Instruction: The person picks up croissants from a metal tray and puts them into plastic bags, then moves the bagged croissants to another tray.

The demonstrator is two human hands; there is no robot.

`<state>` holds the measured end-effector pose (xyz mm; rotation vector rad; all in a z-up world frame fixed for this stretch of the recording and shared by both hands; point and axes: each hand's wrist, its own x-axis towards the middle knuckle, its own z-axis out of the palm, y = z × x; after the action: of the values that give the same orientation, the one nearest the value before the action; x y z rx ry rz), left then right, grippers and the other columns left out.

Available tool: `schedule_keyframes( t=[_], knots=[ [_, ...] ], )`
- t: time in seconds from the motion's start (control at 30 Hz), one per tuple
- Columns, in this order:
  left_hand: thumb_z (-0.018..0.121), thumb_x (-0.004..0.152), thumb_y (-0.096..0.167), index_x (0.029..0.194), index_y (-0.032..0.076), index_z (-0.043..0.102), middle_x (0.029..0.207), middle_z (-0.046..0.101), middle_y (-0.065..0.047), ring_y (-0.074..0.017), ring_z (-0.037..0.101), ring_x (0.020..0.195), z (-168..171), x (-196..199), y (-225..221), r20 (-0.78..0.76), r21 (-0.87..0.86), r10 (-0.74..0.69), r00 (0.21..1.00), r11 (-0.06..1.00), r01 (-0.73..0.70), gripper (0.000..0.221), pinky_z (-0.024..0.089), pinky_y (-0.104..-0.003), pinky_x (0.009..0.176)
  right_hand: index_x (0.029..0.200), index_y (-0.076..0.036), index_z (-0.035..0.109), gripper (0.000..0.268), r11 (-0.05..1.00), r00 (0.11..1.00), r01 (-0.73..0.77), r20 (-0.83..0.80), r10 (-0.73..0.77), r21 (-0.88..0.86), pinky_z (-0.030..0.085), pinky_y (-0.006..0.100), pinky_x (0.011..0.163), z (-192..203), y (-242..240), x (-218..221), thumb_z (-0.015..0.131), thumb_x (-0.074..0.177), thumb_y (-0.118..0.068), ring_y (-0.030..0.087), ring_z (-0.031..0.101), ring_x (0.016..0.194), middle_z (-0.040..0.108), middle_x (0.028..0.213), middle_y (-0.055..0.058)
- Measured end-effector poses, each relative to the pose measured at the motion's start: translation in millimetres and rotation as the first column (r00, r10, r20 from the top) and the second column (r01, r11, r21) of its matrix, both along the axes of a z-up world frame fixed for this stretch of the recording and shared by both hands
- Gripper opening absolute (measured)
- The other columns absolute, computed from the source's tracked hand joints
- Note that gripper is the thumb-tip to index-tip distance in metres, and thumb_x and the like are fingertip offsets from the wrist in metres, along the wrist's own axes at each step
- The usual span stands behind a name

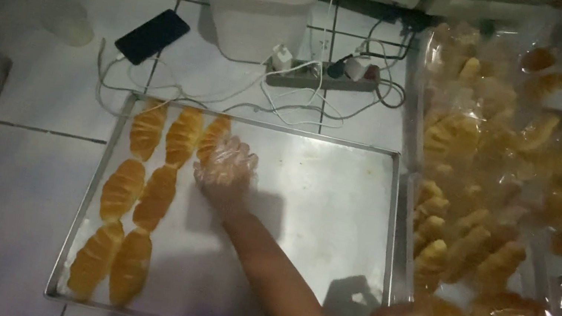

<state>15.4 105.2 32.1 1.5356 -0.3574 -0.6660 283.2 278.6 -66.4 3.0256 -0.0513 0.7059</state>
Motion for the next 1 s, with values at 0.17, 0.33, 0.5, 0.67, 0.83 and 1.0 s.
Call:
schedule_keyframes(
  t=[0.17, 0.33, 0.5, 0.67, 0.83, 1.0],
  knots=[
    [0.091, 0.086, 0.014, 0.076, 0.015, 0.059, 0.075, 0.061, 0.001, -0.0086, 0.053, 0.068, 1.2, -2.4, -2.9, 0.015, -0.198, 0.144, 0.989, 0.97, -0.138, 0.033, 0.045, -0.027, 0.06, 0.109, 0.009, 0.07, 0.039, 0.995, 0.808, -0.101, 0.584, 0.084, -0.002, 0.034, 0.041, 0.056, 62.9, -11.4, -7.8, 0.034, 0.097, -0.004, 0.028, 0.047, 0.065, 0.053, 0.078, 0.014],
    [0.089, 0.087, 0.018, 0.08, 0.014, 0.062, 0.079, 0.065, 0.0, -0.0099, 0.058, 0.07, -6.6, -2.3, -5.2, 0.06, -0.182, 0.134, 0.989, 0.976, -0.121, 0.029, 0.047, -0.027, 0.061, 0.096, 0.0, 0.058, 0.023, 0.955, 0.907, -0.195, 0.412, 0.09, 0.221, 0.038, 0.047, 0.068, -18.7, -17.5, 12.3, 0.041, 0.08, -0.007, 0.033, 0.05, 0.077, 0.054, 0.09, 0.017],
    [0.088, 0.087, 0.023, 0.079, 0.016, 0.064, 0.08, 0.067, 0.001, -0.0101, 0.06, 0.071, -0.2, 2.0, 2.4, 0.127, -0.171, 0.155, 0.98, 0.976, -0.133, 0.027, 0.047, -0.027, 0.062, 0.106, -0.019, 0.053, 0.045, 0.804, 0.969, 0.063, -0.229, 0.092, 0.591, 0.032, 0.042, 0.076, -27.0, -14.0, 23.6, 0.058, 0.062, -0.024, 0.02, 0.045, 0.082, 0.051, 0.096, 0.0],
    [0.095, 0.081, 0.027, 0.077, 0.019, 0.063, 0.078, 0.066, 0.004, -0.0072, 0.059, 0.068, -27.5, -4.7, -14.5, 0.069, -0.082, 0.11, 0.992, 0.991, -0.104, 0.033, 0.045, -0.026, 0.059, 0.154, -0.014, 0.041, 0.079, 0.906, 0.942, 0.08, -0.328, 0.068, 0.416, 0.04, 0.052, 0.097, -40.4, -18.3, 40.0, 0.063, 0.088, -0.052, 0.033, 0.051, 0.119, 0.053, 0.131, 0.014],
    [0.091, 0.089, 0.032, 0.077, 0.015, 0.063, 0.077, 0.066, 0.002, -0.0078, 0.058, 0.07, -14.9, -3.3, -9.6, 0.12, -0.224, 0.139, 0.983, 0.968, -0.109, 0.035, 0.048, -0.027, 0.06, 0.161, -0.007, 0.027, 0.08, 0.846, 0.803, 0.285, -0.595, 0.046, 0.45, 0.033, 0.052, 0.115, -11.5, -15.9, 48.2, 0.054, 0.096, -0.043, 0.039, 0.04, 0.141, 0.036, 0.159, 0.021],
    [0.092, 0.087, 0.029, 0.076, 0.018, 0.061, 0.076, 0.064, 0.003, -0.0082, 0.055, 0.068, -4.6, -3.3, -7.5, 0.134, -0.195, 0.151, 0.979, 0.973, -0.123, 0.035, 0.044, -0.026, 0.062, 0.144, -0.014, 0.049, 0.061, 0.803, 0.76, 0.348, -0.647, 0.061, 0.484, 0.041, 0.048, 0.108, -3.0, -14.6, 39.7, 0.066, 0.09, -0.038, 0.034, 0.045, 0.131, 0.043, 0.141, 0.015]
  ],
)
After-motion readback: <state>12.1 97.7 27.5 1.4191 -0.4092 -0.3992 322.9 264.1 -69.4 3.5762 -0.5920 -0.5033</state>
